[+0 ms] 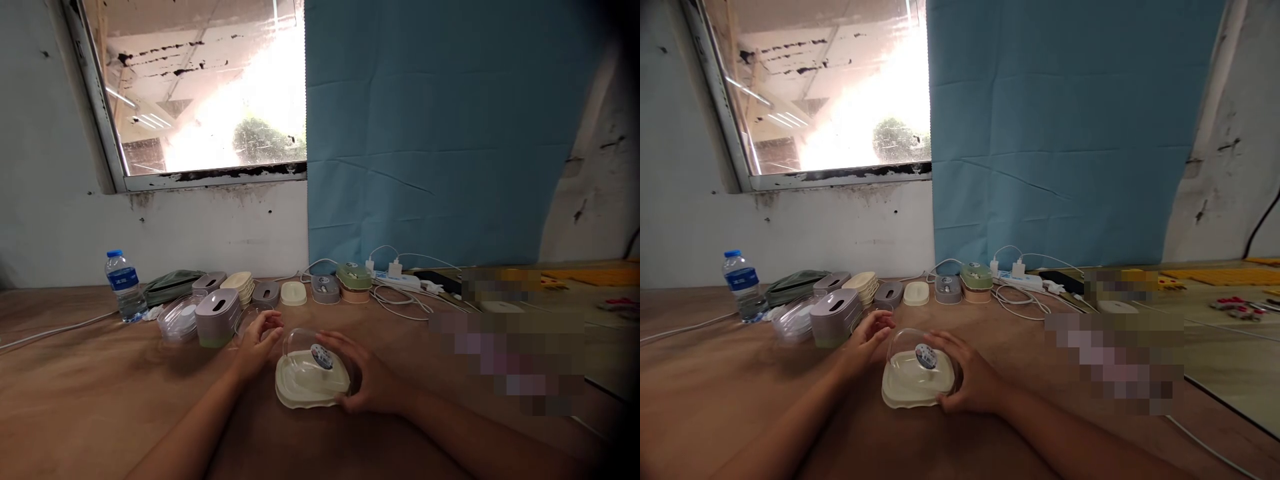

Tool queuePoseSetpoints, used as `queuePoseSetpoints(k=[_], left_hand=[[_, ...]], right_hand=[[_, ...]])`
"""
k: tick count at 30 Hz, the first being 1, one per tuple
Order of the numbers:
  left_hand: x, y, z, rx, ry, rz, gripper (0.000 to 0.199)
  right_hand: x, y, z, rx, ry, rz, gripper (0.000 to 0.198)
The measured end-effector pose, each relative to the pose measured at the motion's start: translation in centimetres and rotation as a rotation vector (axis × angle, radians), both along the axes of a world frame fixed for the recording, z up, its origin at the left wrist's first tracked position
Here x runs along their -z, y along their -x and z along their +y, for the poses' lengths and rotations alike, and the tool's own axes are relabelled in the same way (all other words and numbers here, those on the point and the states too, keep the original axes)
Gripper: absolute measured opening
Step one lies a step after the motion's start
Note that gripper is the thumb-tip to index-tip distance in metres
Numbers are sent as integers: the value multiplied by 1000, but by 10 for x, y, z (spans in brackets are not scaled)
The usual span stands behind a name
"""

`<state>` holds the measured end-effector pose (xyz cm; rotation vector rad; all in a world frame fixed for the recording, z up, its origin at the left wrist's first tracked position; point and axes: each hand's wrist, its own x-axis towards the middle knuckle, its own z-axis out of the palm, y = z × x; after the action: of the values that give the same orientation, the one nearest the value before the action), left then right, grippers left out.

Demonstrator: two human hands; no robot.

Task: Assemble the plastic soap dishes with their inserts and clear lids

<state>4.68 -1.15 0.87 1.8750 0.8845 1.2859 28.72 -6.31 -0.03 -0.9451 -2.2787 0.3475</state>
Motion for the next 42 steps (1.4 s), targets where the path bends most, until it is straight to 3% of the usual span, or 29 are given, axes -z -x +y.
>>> queuePoseSetpoints(k=[7,12,23,28,35,42], left_hand=[[2,0,1,-62,116,213,31],[0,2,1,-31,299,292,45],[3,0,6,76,477,156,47],[5,2,9,161,568,66,47],[9,1,8,202,594,-8,45],[2,3,0,239,468,181,31]], right_hand=[[3,3,-2,13,32,-10,84],[0,5,-4,13,60,-11,86],[5,5,1,-1,79,36,79],[7,4,2,-7,56,25,66],[4,2,0,-50,105,-35,61],[-7,1,-6,-98,220,-77,61]])
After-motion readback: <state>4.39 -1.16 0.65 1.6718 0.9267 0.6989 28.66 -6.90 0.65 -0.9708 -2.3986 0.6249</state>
